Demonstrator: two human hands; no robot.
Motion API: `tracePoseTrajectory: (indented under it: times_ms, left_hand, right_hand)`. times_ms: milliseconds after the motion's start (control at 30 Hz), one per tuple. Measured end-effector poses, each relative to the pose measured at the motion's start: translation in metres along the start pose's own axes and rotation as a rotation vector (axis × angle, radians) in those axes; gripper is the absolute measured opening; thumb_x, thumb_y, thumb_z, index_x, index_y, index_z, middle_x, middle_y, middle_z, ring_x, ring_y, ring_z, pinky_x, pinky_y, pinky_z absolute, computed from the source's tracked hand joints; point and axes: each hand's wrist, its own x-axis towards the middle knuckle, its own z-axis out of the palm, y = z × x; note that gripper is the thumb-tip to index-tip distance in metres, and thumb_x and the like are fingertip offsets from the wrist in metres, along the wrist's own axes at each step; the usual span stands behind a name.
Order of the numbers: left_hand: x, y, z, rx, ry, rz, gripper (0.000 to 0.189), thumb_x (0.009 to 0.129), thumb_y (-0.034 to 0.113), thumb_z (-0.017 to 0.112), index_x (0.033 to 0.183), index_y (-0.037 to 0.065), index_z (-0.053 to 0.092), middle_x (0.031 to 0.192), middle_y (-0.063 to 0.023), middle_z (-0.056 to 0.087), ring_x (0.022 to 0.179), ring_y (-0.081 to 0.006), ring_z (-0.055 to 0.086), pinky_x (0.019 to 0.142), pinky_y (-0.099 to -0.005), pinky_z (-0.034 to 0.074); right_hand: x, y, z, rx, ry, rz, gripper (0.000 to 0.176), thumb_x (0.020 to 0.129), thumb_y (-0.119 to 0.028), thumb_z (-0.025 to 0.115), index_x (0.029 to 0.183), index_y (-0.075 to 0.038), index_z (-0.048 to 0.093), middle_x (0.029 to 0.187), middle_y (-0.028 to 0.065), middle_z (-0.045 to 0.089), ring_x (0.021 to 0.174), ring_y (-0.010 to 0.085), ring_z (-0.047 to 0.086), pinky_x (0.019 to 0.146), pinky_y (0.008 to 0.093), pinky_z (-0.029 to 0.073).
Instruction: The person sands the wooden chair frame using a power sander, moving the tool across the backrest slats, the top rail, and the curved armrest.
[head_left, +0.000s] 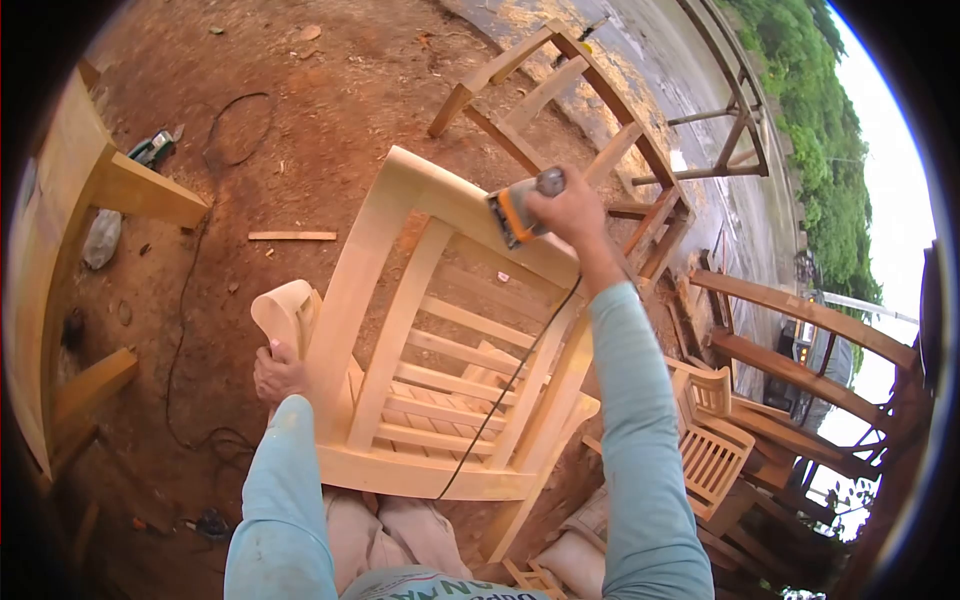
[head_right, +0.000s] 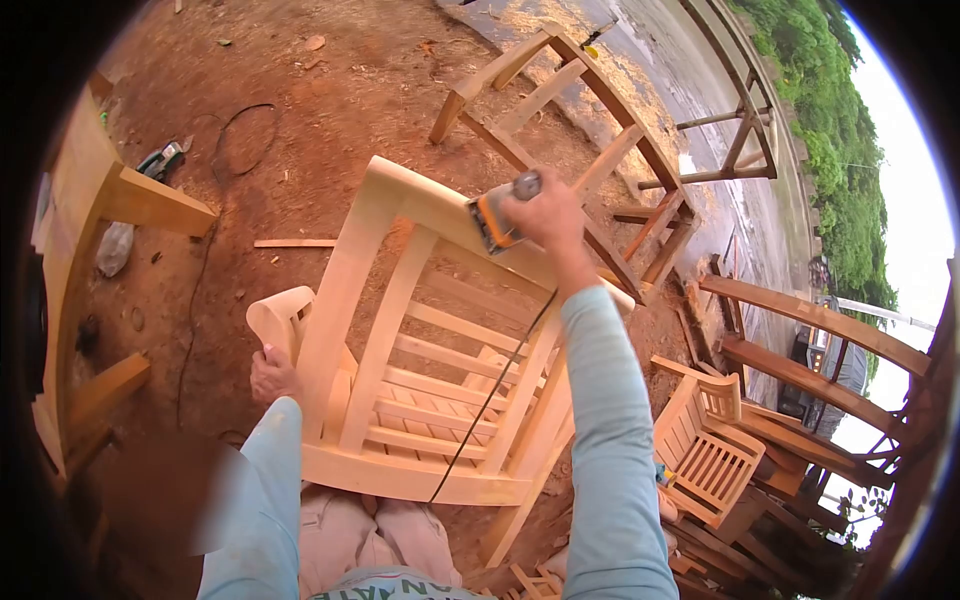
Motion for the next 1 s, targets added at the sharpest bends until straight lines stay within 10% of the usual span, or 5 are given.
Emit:
tracePoseTrajectory:
  times_ms: [167, 367, 533, 833, 1000]
  left_hand:
    - [0.001, -0.001, 0.001, -0.002, -0.006, -0.007, 0.040, 0.101, 0.047, 0.054, 0.098, 0.009, 0.067, 0.095, -0.0160, 0.072, 0.093, -0.0405, 0.070, 0.081, -0.0534, 0.054]
    - [0.000, -0.001, -0.003, -0.032, -0.028, -0.010, 0.043, 0.102, 0.049, 0.052, 0.100, 0.010, 0.067, 0.097, -0.0154, 0.072, 0.096, -0.0403, 0.069, 0.084, -0.0540, 0.053]
    - [0.001, 0.001, -0.003, -0.033, -0.071, -0.041, 0.046, 0.102, 0.052, 0.049, 0.100, 0.010, 0.067, 0.102, -0.0153, 0.072, 0.100, -0.0403, 0.068, 0.086, -0.0553, 0.053]
    - [0.001, -0.001, -0.001, -0.007, -0.033, -0.013, 0.043, 0.102, 0.049, 0.052, 0.100, 0.009, 0.068, 0.097, -0.0157, 0.072, 0.097, -0.0399, 0.069, 0.083, -0.0529, 0.054]
    - [0.001, 0.000, -0.003, -0.035, -0.038, -0.014, 0.043, 0.102, 0.050, 0.052, 0.099, 0.010, 0.069, 0.097, -0.0154, 0.072, 0.097, -0.0402, 0.069, 0.084, -0.0534, 0.054]
  right_hand:
    - [-0.088, 0.014, 0.025, 0.106, 0.258, -0.402, 0.064, 0.074, -0.033, 0.081, 0.133, -0.018, 0.060, 0.100, 0.0154, 0.066, 0.090, 0.0376, 0.071, 0.081, 0.0523, 0.059]
    - [-0.054, 0.067, 0.014, 0.049, 0.291, -0.116, 0.070, 0.073, -0.038, 0.081, 0.136, -0.016, 0.060, 0.110, 0.0173, 0.072, 0.099, 0.0399, 0.072, 0.089, 0.0487, 0.059]
    - [0.028, 0.038, -0.011, -0.007, -0.193, 0.266, 0.074, 0.073, -0.048, 0.074, 0.136, -0.013, 0.061, 0.118, 0.0231, 0.074, 0.112, 0.0421, 0.071, 0.097, 0.0448, 0.057]
    - [-0.079, -0.007, 0.022, 0.089, 0.193, -0.361, 0.065, 0.076, -0.037, 0.081, 0.135, -0.020, 0.059, 0.109, 0.0165, 0.067, 0.094, 0.0377, 0.072, 0.083, 0.0495, 0.060]
    - [-0.079, 0.042, 0.021, 0.065, 0.300, -0.283, 0.066, 0.075, -0.038, 0.081, 0.134, -0.017, 0.060, 0.111, 0.0170, 0.068, 0.097, 0.0394, 0.072, 0.085, 0.0488, 0.059]
